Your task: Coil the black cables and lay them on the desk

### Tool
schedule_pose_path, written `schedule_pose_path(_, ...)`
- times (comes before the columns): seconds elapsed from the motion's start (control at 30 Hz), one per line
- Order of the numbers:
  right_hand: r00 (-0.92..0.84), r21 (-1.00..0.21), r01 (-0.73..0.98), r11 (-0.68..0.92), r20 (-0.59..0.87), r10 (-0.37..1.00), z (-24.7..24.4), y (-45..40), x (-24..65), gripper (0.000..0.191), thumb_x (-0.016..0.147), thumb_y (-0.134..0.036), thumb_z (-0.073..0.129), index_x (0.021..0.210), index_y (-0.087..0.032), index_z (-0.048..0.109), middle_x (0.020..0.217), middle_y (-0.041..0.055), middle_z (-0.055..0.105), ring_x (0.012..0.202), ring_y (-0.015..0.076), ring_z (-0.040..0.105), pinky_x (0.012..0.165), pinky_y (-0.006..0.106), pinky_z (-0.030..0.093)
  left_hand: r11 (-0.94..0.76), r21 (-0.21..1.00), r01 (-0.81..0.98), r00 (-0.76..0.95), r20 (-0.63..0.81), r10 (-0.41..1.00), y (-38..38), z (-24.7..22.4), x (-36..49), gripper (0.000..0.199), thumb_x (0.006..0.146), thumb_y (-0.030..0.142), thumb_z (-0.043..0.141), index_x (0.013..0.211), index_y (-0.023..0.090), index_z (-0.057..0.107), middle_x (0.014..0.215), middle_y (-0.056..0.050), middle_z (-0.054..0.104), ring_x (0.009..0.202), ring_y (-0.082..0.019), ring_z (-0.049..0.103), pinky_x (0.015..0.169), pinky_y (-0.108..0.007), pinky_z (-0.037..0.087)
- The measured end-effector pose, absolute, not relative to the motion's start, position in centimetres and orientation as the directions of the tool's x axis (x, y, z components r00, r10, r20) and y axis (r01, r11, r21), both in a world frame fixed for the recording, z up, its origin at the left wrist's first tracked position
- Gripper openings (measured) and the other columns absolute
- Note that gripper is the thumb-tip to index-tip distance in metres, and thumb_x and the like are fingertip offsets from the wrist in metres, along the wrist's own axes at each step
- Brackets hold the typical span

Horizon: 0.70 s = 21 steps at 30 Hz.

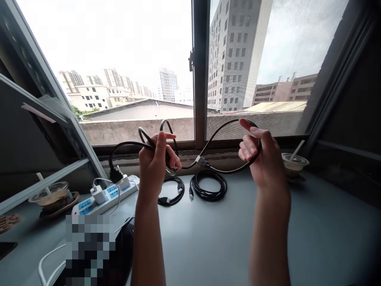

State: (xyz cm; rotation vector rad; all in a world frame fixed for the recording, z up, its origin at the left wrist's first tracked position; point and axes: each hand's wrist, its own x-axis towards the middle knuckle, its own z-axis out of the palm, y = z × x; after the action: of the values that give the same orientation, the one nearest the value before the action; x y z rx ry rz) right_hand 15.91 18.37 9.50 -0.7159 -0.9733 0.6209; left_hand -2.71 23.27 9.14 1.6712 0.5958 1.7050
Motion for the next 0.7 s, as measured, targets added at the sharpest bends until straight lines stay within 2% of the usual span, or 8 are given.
schedule_pose_path(0.1, 0.42, -0.78, -0.179, 0.6, 0.491, 0.763, 9.7, 17.4, 16.5, 0.02, 0.073, -0.029, 0.05, 0.087, -0.019, 0.061, 0.042, -0.0093, 0.017, 0.036, 0.0061, 0.017, 0.036, 0.021, 0.017, -0.683, 0.726, -0.08, -0.081, 0.678, 0.731, 23.8, 9.0, -3.4, 0.032, 0.085, 0.047, 0.048, 0.084, 0.017, 0.058, 0.042, 0.005, 0.051, 0.038, -0.01, 0.054, 0.042, -0.019, 0.04)
schedule_pose_path(0.2, 0.454, -0.764, -0.223, 0.606, 0.469, 0.758, 9.8, 16.9, 16.9, 0.018, 0.072, -0.027, 0.053, 0.086, -0.02, 0.062, 0.039, -0.0095, 0.017, 0.035, 0.006, 0.014, 0.035, 0.022, 0.014, -0.632, 0.775, 0.004, -0.168, 0.623, 0.764, 24.0, 8.9, -4.1, 0.039, 0.083, 0.051, 0.048, 0.081, 0.014, 0.061, 0.049, 0.0, 0.06, 0.039, -0.009, 0.055, 0.037, -0.018, 0.035)
schedule_pose_path(0.4, 0.529, -0.753, -0.202, 0.627, 0.455, 0.717, 9.5, 17.1, 17.7, 0.012, 0.071, -0.024, 0.058, 0.081, -0.018, 0.063, 0.041, -0.0089, 0.023, 0.037, 0.0044, 0.019, 0.035, 0.02, 0.015, -0.513, 0.859, -0.001, -0.14, 0.507, 0.85, 24.3, 8.8, -5.2, 0.052, 0.084, 0.058, 0.038, 0.072, 0.014, 0.064, 0.038, 0.002, 0.05, 0.034, -0.009, 0.049, 0.039, -0.02, 0.04)
schedule_pose_path(0.57, 0.59, -0.717, -0.121, 0.687, 0.504, 0.631, 9.1, 17.4, 18.3, 0.019, 0.07, -0.022, 0.061, 0.088, -0.018, 0.065, 0.039, -0.0095, 0.028, 0.035, 0.0041, 0.02, 0.033, 0.02, 0.015, -0.401, 0.911, 0.095, -0.161, 0.411, 0.897, 24.7, 8.7, -6.1, 0.039, 0.082, 0.046, 0.048, 0.074, 0.012, 0.066, 0.047, -0.001, 0.059, 0.034, -0.01, 0.052, 0.037, -0.02, 0.039)
schedule_pose_path(0.7, 0.619, -0.714, 0.031, 0.7, 0.563, 0.547, 8.7, 17.7, 18.9, 0.023, 0.071, -0.023, 0.065, 0.093, -0.018, 0.067, 0.039, -0.0081, 0.035, 0.035, 0.0045, 0.027, 0.034, 0.021, 0.02, -0.423, 0.905, 0.051, -0.154, 0.425, 0.892, 24.7, 8.7, -6.6, 0.042, 0.081, 0.05, 0.049, 0.071, 0.013, 0.065, 0.038, 0.003, 0.047, 0.03, -0.009, 0.045, 0.034, -0.021, 0.037)
